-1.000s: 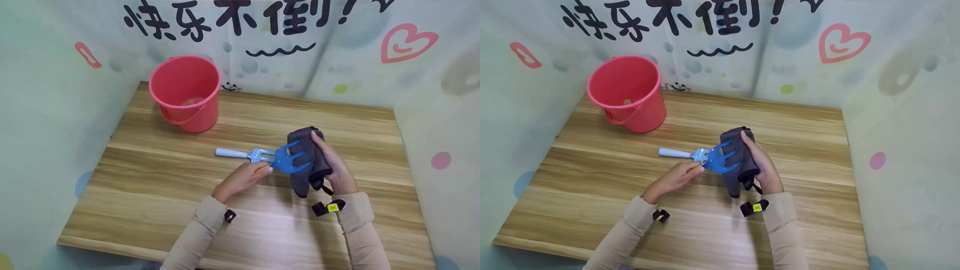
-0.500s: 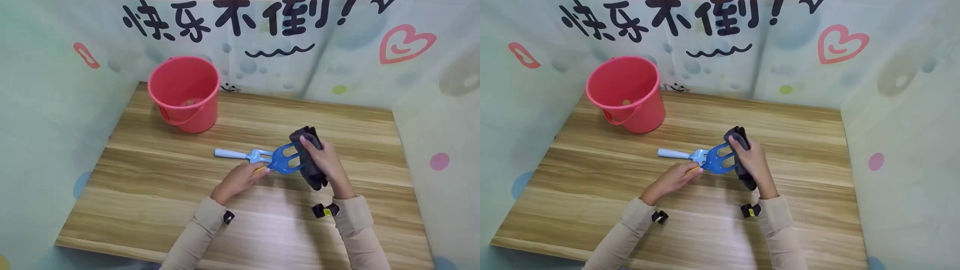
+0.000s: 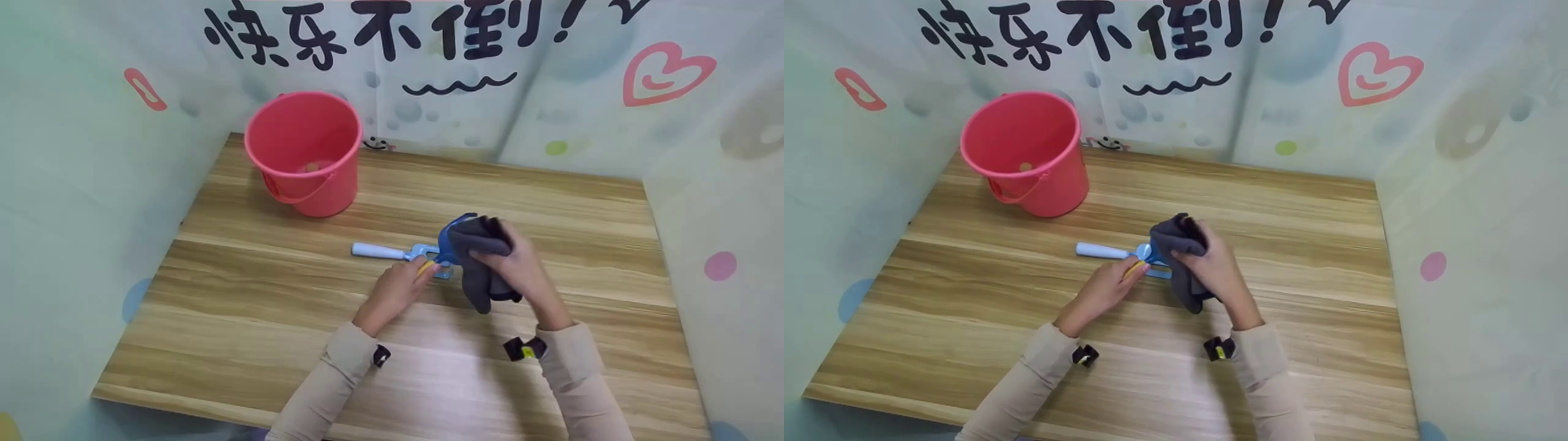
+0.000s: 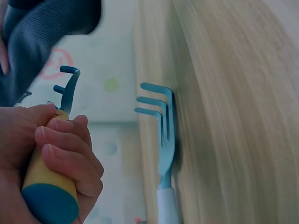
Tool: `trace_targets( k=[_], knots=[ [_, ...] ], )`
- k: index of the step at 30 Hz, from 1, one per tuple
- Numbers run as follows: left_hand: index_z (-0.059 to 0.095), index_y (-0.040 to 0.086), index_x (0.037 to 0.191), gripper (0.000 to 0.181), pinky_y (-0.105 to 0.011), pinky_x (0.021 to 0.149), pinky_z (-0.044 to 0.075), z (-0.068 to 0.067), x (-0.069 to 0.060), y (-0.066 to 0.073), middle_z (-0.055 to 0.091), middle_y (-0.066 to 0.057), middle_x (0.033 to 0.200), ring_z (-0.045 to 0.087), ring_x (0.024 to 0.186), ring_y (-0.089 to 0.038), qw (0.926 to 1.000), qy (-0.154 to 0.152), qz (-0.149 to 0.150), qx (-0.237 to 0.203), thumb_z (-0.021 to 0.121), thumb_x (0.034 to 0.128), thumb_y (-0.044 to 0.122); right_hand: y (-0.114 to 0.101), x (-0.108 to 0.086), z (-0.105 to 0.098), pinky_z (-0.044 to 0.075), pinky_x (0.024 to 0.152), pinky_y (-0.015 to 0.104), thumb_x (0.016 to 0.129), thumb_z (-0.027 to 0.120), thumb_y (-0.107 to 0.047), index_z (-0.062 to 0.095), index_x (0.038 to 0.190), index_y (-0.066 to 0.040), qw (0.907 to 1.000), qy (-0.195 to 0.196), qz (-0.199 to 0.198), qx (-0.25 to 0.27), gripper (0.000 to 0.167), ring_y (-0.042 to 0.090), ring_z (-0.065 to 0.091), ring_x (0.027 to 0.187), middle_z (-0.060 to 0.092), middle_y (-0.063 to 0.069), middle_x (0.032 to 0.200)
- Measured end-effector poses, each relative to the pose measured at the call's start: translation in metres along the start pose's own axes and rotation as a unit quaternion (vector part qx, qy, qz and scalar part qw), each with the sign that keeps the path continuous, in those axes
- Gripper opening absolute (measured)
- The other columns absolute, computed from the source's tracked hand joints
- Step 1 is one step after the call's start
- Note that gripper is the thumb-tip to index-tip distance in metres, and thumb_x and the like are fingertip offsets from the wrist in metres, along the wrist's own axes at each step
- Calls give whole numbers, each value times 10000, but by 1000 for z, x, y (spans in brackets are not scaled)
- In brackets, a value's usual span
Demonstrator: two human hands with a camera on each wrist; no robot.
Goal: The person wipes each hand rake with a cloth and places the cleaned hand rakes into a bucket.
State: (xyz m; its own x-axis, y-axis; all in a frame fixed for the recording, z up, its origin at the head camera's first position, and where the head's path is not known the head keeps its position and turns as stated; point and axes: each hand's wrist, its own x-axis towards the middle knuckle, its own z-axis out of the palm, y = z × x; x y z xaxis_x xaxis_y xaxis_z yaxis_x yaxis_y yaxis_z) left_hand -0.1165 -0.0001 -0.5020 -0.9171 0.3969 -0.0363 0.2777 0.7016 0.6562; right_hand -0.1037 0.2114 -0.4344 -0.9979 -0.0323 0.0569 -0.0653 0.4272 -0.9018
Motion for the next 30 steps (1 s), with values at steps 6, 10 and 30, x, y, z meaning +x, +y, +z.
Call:
trace_targets(
  k=[6, 10, 30],
  knots=[
    [585, 104, 1073, 317, -373, 601, 477, 3, -4, 13, 570, -71, 735, 553, 671, -209, 9988, 315, 353, -140, 410, 994, 356, 15, 0, 39, 489, 840, 452, 735, 682, 62, 587, 1049, 6, 9687, 548, -1822, -1592, 333, 333, 599, 939, 612, 175, 1007],
    [587, 91, 1098, 297, -301, 563, 444, 4, -6, 14, 550, -37, 702, 516, 630, -169, 9973, 317, 459, -482, 417, 998, 312, 28, 1, 53, 498, 837, 436, 697, 689, 128, 603, 1033, -19, 9440, 916, -2455, -2008, 377, 317, 587, 939, 557, 150, 1017],
    [550, 69, 891, 304, -215, 521, 323, 11, -16, 16, 375, 41, 639, 406, 576, -122, 9978, -214, 79, -620, 401, 1003, 310, 66, 28, 48, 436, 581, 440, 655, 633, 134, 536, 901, -40, 8465, 1921, -2847, -4067, 317, 326, 483, 712, 497, 158, 893]
  ],
)
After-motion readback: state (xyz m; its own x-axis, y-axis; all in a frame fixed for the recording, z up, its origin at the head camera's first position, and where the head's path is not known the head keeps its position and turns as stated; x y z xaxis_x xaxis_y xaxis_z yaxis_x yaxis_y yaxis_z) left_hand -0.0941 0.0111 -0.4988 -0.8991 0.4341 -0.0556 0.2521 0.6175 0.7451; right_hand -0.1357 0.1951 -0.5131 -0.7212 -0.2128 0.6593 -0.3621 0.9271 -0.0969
